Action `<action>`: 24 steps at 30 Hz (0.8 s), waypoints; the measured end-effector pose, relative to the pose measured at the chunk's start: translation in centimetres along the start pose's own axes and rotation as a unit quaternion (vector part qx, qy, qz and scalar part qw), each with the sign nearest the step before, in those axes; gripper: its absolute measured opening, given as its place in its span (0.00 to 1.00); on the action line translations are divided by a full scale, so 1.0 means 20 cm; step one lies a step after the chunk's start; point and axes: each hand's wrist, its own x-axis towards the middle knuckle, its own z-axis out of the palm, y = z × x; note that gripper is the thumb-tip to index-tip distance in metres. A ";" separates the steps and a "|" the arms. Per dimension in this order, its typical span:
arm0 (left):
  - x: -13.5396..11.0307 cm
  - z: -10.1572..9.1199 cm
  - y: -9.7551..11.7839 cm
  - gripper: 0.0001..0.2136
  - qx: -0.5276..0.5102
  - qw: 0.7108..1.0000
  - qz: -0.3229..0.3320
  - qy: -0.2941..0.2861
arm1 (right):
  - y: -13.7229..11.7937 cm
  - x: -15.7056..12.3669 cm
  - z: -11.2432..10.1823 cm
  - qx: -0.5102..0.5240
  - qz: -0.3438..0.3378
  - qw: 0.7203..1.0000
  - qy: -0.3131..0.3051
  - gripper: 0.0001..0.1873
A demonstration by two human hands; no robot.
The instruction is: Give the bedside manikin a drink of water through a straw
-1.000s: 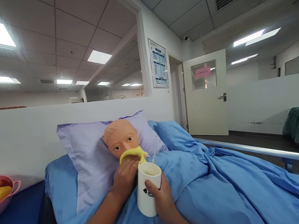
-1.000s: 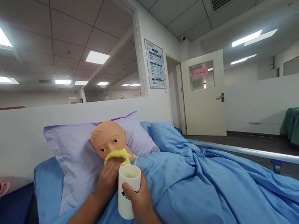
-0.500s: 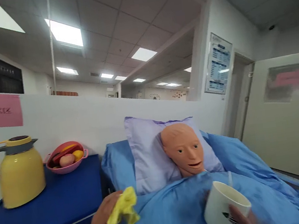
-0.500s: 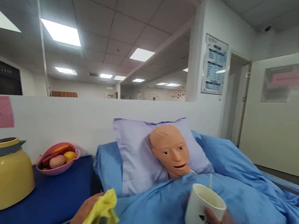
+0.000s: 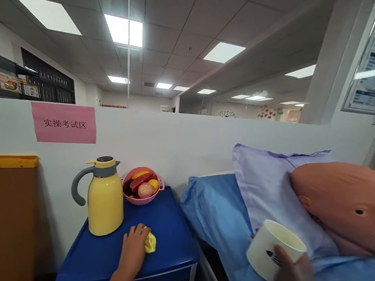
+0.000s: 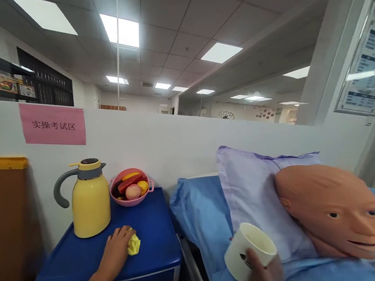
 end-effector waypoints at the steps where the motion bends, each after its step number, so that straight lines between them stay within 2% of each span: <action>1: 0.02 0.00 0.00 0.27 0.004 1.000 0.003 -0.003 | -0.01 -0.05 0.11 -0.020 -0.006 1.000 0.009 0.36; 3: 0.06 0.01 0.00 0.26 0.007 1.000 -0.006 -0.004 | -0.03 -0.13 0.32 -0.036 -0.039 0.999 0.003 0.38; 5: 0.09 0.02 -0.02 0.26 0.008 1.000 -0.020 -0.002 | -0.04 -0.21 0.51 -0.014 -0.055 0.998 -0.032 0.37; 9: 0.12 0.04 -0.04 0.23 0.006 0.999 -0.037 0.006 | -0.06 -0.33 0.88 0.017 -0.037 0.991 -0.128 0.31; 11: 0.12 0.05 -0.04 0.20 0.007 0.999 -0.039 0.013 | -0.07 -0.37 1.06 0.023 -0.035 0.988 -0.149 0.30; 14: 0.12 0.06 -0.04 0.23 -0.004 0.999 -0.047 0.021 | -0.07 -0.40 1.28 0.032 -0.026 0.987 -0.154 0.31; 18: 0.16 0.09 -0.04 0.23 -0.028 0.997 -0.067 0.014 | -0.03 -0.37 1.43 0.036 -0.013 0.990 -0.134 0.36; 24: 0.27 0.13 -0.05 0.21 -0.001 0.998 -0.060 0.017 | 0.03 -0.30 1.48 0.024 0.012 0.993 -0.113 0.42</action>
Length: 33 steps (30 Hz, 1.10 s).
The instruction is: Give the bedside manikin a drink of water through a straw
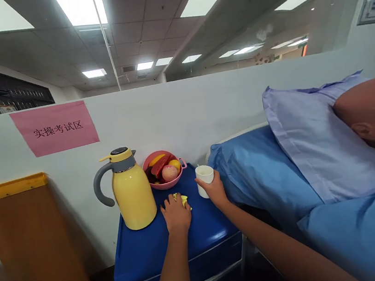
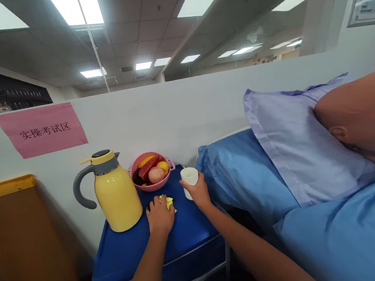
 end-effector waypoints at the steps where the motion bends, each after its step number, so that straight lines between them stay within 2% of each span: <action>1: 0.02 0.00 0.00 0.22 0.003 1.000 0.002 -0.002 | 0.01 0.01 0.00 0.000 0.004 1.000 -0.002 0.43; 6: 0.07 0.02 -0.01 0.20 0.013 1.000 0.013 -0.015 | 0.02 0.01 0.02 0.014 -0.005 1.000 -0.026 0.44; 13: 0.07 0.01 -0.01 0.21 0.020 0.999 0.019 -0.027 | 0.02 0.00 0.02 0.025 -0.022 0.998 -0.050 0.46; 24: 0.07 0.02 -0.01 0.21 0.054 0.998 0.010 -0.021 | 0.08 0.02 0.04 0.049 -0.023 0.998 -0.022 0.44; 33: 0.06 0.03 0.00 0.22 0.061 0.998 0.007 -0.010 | 0.10 0.02 0.06 0.050 -0.048 0.997 -0.019 0.39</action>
